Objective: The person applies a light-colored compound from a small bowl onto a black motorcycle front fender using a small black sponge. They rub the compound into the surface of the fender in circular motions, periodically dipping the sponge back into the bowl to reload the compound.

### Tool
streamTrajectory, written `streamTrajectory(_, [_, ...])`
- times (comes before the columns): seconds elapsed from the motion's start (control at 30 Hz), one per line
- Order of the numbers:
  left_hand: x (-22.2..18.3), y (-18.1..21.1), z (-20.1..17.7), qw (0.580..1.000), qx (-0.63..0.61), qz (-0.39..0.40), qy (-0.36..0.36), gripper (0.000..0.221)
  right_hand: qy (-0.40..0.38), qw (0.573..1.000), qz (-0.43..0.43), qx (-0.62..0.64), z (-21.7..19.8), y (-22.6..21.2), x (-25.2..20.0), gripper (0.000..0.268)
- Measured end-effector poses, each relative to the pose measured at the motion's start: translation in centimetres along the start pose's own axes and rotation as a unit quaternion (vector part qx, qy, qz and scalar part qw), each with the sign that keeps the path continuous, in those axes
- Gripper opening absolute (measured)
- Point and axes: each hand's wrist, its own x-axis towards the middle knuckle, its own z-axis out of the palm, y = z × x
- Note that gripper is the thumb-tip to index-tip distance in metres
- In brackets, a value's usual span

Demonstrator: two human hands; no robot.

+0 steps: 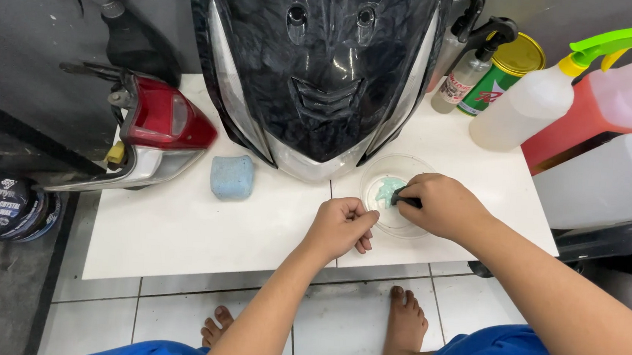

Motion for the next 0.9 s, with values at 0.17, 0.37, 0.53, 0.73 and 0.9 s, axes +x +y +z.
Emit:
streamTrajectory(0.17, [-0.1,0.2,-0.1,1.000,0.002,-0.005,0.002,0.019,-0.004,1.000,0.001,-0.006,0.1,-0.3,0.0,0.031])
streamTrajectory(0.37, [0.0,0.2,0.0,1.000,0.005,-0.010,-0.002,0.019,0.002,1.000,0.007,0.026,-0.1,-0.1,0.1,0.031])
streamTrajectory(0.53, [-0.1,0.2,-0.1,1.000,0.005,-0.008,0.000,0.018,0.031,0.996,0.024,0.078,-1.1,0.1,-0.1,0.030])
streamTrajectory(0.73, [-0.1,0.4,0.0,1.000,0.009,-0.008,-0.004,0.019,0.030,0.951,0.085,0.295,-0.2,1.9,0.2,0.026])
streamTrajectory(0.9, [-0.2,0.5,0.0,1.000,0.011,-0.011,0.001,0.020,0.031,0.925,0.086,0.369,-1.1,1.7,0.0,0.024])
